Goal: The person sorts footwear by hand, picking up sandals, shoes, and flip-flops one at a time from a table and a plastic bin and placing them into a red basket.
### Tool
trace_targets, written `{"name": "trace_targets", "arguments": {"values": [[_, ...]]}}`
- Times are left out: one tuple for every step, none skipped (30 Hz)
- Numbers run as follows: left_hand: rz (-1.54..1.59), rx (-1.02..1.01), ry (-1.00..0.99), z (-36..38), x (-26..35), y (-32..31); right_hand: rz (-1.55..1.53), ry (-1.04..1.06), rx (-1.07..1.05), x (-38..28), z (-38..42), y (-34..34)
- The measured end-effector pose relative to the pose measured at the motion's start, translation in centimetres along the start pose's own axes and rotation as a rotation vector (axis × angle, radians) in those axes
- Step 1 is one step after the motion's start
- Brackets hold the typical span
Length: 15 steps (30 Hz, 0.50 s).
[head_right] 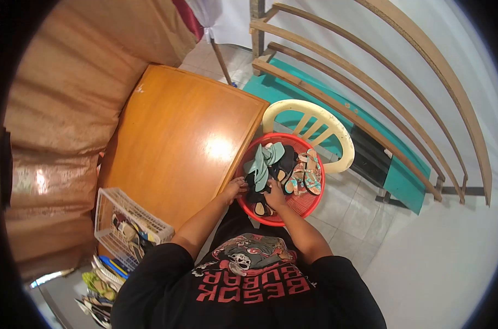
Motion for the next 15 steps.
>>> {"name": "trace_targets", "arguments": {"values": [[0.018, 0.017, -0.01, 0.8, -0.4, 0.4, 0.006, 0.02, -0.016, -0.2, 0.8, 0.5], [0.077, 0.004, -0.037, 1.7, -0.8, 0.7, 0.031, 0.11, -0.068, -0.7, 2.0, 0.7], [0.135, -0.009, -0.067, 2.9, -0.9, 0.6, 0.056, 0.201, -0.119, -2.1, 3.5, 1.4], [0.2, 0.025, -0.111, 3.9, -1.4, 0.8, -0.027, 0.25, -0.144, -4.0, 5.4, 2.7], [0.218, 0.041, -0.124, 4.8, -1.9, 0.8, -0.02, 0.27, -0.161, -3.0, 6.0, 2.4], [0.271, 0.098, -0.167, 5.5, -2.7, 1.3, -0.081, 0.273, -0.26, -1.6, 6.9, 1.5], [0.327, 0.159, -0.205, 6.3, -4.1, 1.7, -0.141, 0.268, -0.366, -0.6, 8.2, 0.9], [0.351, 0.184, -0.205, 7.0, -5.8, 1.7, -0.134, 0.28, -0.399, 0.4, 9.4, 0.9], [0.383, 0.265, -0.196, 7.8, -8.2, 2.2, -0.12, 0.207, -0.531, 1.0, 11.3, 0.4], [0.414, 0.346, -0.189, 8.7, -10.4, 2.8, -0.102, 0.135, -0.659, 2.2, 13.0, -0.3], [0.435, 0.371, -0.2, 9.5, -12.1, 3.1, -0.092, 0.156, -0.684, 2.4, 14.1, -0.4], [0.437, 0.394, -0.126, 10.5, -14.8, 3.0, -0.145, 0.167, -0.803, 3.7, 15.7, -1.3], [0.443, 0.412, -0.048, 11.4, -18.1, 2.6, -0.195, 0.17, -0.923, 5.4, 17.1, -1.9], [0.424, 0.424, -0.098, 10.6, -22.3, 3.0, -0.173, 0.182, -0.945, 7.4, 17.5, -2.4], [0.402, 0.437, -0.148, 9.7, -26.5, 3.8, -0.194, 0.144, -1.007, 9.8, 17.6, -3.4]]}}
Point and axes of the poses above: each hand's wrist, its own z-axis away from the middle knuckle, its own y-axis out of the back of the hand, x = y × z, the point moved 8 cm from there along -z, towards the middle knuckle, and after that the axes turned 3 degrees about -y, right-handed, at the moved point
